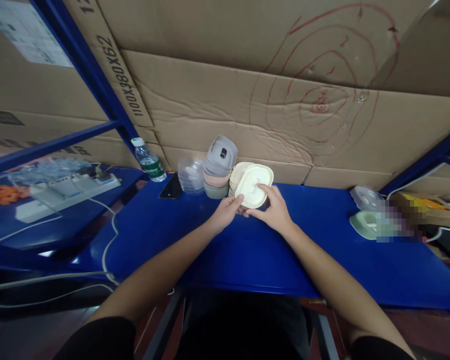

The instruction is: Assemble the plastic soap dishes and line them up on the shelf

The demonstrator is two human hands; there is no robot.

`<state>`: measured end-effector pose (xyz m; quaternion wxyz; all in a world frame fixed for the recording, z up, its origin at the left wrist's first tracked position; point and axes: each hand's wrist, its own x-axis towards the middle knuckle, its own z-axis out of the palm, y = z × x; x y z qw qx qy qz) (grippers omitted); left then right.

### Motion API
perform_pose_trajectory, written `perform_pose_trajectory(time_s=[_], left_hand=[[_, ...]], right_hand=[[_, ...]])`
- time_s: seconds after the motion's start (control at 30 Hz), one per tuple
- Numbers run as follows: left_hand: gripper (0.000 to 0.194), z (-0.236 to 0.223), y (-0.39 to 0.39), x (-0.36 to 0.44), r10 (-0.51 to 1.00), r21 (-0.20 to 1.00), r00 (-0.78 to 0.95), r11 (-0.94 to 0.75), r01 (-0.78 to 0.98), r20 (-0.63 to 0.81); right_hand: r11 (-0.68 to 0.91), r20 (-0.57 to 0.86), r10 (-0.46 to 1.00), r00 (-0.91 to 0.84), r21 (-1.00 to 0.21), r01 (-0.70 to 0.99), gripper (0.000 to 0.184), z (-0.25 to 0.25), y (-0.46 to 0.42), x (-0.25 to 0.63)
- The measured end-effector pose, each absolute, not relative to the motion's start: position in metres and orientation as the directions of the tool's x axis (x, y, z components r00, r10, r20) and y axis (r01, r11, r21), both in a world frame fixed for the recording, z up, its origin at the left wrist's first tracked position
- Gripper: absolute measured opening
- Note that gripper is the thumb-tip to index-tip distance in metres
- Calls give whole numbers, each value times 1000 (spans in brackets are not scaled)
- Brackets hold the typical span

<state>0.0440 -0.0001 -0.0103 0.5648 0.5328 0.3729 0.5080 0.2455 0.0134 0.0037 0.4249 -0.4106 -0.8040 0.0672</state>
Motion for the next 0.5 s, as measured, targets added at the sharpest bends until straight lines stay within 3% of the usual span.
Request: perform_pose_trajectory(time_s=[0.17,0.27,0.4,0.5], left_hand=[[59,-8,2,41,966,980,234,-67,-185,111],[59,-8,3,40,964,976,238,-71,-208,120],[63,-18,6,40,960,983,254,-77,-170,119],[63,-29,5,41,947,989,285,-131,-75,147]], right_hand=[[697,609,690,-391,-412,587,80,23,52,244],[647,517,746,-420,-413,641,88,29,74,241],[521,474,833,-284,-500,692,108,25,91,241],[498,498,843,-202,-583,642,109,16,95,247]])
